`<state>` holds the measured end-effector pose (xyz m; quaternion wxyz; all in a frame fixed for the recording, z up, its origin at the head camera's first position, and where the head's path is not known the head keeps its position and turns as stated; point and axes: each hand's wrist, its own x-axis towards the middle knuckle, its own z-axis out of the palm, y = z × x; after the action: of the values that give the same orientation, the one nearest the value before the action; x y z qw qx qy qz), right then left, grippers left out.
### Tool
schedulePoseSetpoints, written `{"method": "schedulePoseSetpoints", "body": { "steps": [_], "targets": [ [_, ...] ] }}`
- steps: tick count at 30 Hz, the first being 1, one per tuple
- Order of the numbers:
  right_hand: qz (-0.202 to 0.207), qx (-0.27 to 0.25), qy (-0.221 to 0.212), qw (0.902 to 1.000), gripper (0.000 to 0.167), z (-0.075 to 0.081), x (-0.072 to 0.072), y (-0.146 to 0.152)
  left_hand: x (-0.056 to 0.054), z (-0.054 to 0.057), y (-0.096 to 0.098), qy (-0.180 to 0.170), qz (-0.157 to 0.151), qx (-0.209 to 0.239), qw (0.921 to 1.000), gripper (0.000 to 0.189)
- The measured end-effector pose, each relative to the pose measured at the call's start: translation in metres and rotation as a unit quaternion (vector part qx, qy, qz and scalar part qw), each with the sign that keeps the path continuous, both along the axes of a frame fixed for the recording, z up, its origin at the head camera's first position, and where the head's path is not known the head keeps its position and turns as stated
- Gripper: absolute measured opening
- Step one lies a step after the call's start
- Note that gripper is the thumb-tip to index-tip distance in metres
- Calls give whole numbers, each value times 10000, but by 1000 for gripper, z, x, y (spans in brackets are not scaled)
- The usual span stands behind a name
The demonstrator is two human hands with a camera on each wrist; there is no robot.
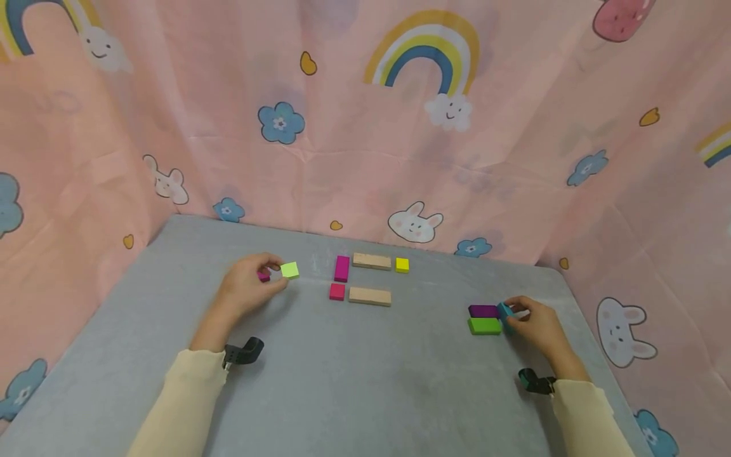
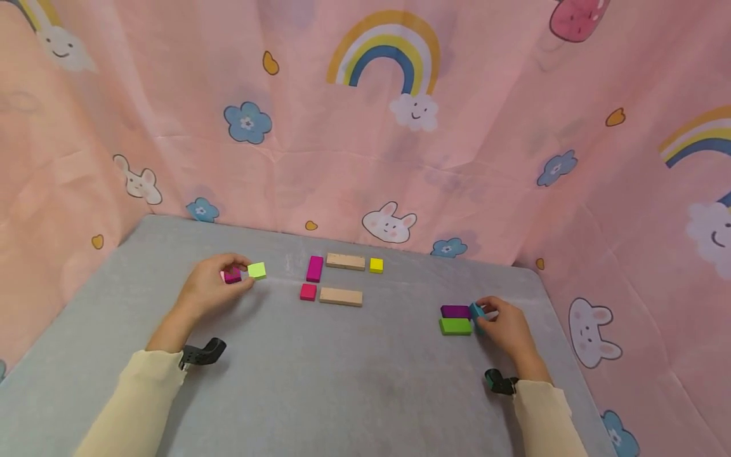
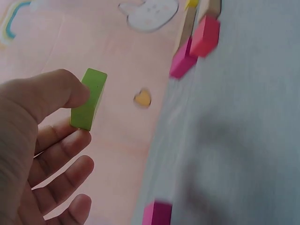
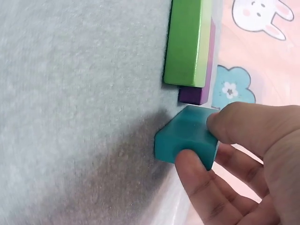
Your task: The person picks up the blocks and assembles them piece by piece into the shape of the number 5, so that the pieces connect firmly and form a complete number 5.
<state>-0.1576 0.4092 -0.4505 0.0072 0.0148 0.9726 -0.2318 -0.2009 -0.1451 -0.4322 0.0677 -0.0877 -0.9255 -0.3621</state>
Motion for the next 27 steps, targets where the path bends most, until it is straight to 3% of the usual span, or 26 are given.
{"method": "schedulePoseSetpoints", "body": {
  "steps": [9,19,27],
  "targets": [
    [-82,197,-93,9997,33,4,-1,-3,-9,2,49,-191,-596,10,9980,31],
    [-92,237,-82,9996,32,5,1,-6,-21,-13,91,-182,-1199,54,9926,29],
    [-173,303,-117,9993,33,6,1,-7,-28,-17,129,-465,-1578,135,9863,30]
  ]
}}
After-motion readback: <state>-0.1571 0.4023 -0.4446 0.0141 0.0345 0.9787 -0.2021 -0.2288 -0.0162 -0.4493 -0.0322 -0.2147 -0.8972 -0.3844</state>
